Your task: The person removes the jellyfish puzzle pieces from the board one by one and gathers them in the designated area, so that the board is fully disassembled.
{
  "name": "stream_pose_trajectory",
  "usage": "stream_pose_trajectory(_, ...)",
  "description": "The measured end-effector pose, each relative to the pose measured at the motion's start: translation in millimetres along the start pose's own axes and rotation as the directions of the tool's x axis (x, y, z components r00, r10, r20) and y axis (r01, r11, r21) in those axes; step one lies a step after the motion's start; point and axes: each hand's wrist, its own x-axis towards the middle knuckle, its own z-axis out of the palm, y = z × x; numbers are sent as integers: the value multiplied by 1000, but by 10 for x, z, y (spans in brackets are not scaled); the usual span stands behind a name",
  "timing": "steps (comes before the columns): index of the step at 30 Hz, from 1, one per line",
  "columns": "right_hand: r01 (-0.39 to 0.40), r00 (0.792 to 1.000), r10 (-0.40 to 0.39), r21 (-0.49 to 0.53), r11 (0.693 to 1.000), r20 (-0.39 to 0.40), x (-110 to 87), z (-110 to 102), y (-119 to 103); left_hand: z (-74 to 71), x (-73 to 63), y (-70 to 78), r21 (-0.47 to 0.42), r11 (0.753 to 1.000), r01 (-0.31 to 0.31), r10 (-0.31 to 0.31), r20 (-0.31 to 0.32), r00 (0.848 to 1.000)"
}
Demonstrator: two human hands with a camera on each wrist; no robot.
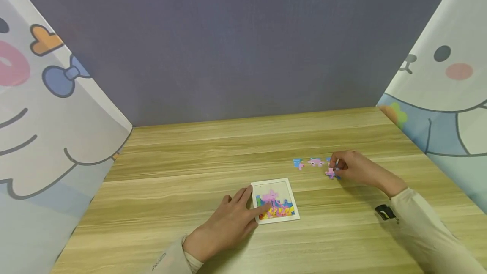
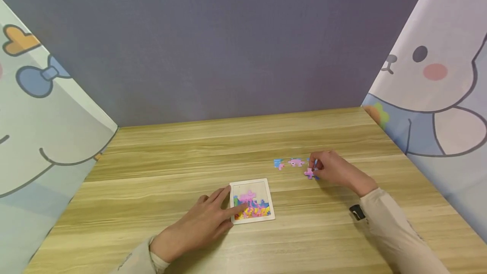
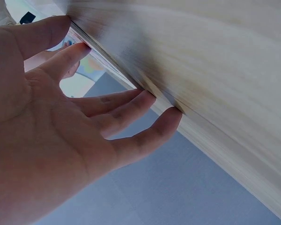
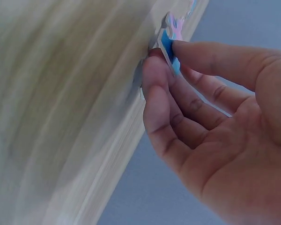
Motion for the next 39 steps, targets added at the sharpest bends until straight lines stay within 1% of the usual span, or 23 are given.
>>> stream_pose_trajectory(4, -4, 1000, 4, -12, 1000, 9, 2, 7, 4, 5, -3, -3, -5, 1000, 0, 0, 3, 1000)
stream_pose_trajectory(13, 0, 1000, 1, -31, 1000, 26, -7, 9, 17, 16, 1, 0, 14, 1000, -10, 10, -24, 1000)
stream_pose_trajectory(20, 7, 1000, -5, -46, 999, 31, -17, 13, -6, 6, 6, 1, 2, 1000, -11, 11, -17, 1000)
stream_pose_trajectory(26, 0, 999, 3, -75, 997, 46, -2, 16, -30, 6, -1, 3, 14, 1000, -7, 7, -21, 1000)
stream_pose_trajectory(32, -3, 999, 8, -102, 995, 49, -9, 27, -38, 11, -10, -2, 29, 999, -25, 26, -58, 998)
stream_pose_trajectory(35, -15, 999, 21, -115, 993, 47, -20, 35, -53, 24, -11, -6, 36, 999, -31, 34, -78, 996)
stream_pose_trajectory(39, -59, 997, 65, -140, 988, 40, -31, 33, -83, 31, -11, -5, 35, 999, -24, 26, -64, 998)
